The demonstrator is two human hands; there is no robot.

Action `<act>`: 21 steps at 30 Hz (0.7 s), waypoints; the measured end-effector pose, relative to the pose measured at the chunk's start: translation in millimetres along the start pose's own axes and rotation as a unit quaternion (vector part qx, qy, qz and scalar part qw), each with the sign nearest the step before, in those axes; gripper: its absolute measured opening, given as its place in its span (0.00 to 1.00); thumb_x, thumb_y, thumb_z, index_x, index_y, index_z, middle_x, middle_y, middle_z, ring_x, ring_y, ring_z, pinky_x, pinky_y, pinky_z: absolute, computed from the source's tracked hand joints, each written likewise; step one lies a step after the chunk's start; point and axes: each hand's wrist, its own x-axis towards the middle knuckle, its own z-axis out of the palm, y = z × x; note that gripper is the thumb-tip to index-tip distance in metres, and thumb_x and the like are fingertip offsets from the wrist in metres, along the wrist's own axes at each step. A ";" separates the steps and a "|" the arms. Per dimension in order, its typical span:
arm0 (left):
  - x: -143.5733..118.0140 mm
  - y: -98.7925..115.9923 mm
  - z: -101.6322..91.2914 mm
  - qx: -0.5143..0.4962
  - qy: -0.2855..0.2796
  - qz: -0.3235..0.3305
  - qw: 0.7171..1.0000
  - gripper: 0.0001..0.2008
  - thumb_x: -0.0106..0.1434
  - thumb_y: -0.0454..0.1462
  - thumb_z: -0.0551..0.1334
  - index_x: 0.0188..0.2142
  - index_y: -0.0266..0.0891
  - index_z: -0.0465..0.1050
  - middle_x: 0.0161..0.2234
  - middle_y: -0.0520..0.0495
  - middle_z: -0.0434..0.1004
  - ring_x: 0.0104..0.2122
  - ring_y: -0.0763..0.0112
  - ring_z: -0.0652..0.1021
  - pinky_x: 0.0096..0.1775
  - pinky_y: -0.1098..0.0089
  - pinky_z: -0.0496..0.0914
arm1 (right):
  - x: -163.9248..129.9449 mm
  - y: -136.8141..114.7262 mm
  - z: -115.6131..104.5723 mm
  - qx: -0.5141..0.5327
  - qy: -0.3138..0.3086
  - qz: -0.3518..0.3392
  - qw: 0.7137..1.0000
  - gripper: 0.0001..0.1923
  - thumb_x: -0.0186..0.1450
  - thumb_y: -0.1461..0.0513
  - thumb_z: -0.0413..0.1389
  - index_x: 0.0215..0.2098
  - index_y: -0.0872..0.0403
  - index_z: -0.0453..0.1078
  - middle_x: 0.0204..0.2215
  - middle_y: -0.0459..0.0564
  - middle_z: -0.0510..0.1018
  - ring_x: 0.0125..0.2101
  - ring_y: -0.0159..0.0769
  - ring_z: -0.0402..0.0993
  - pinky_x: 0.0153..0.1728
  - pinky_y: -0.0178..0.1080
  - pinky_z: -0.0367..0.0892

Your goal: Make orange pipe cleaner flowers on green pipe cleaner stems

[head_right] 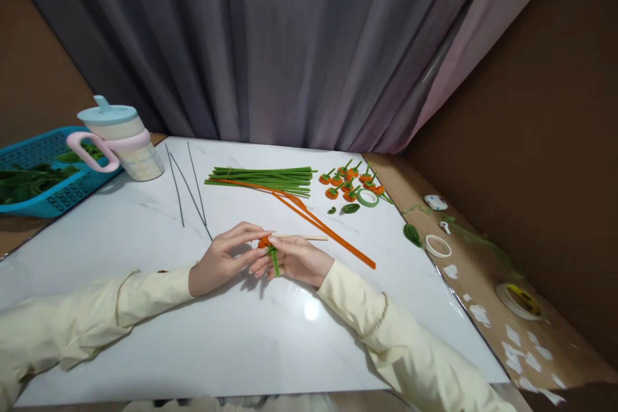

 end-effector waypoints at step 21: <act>8.5 2.2 -3.6 -0.137 0.030 -0.246 0.959 0.11 0.58 0.38 0.63 0.38 0.36 0.77 0.35 0.44 0.75 0.32 0.70 0.75 0.36 0.71 0.71 | -4.7 -10.0 -8.8 -0.112 0.050 -0.041 0.992 0.19 0.59 0.53 0.58 0.39 0.60 0.68 0.36 0.57 0.78 0.32 0.36 0.77 0.32 0.36 0.70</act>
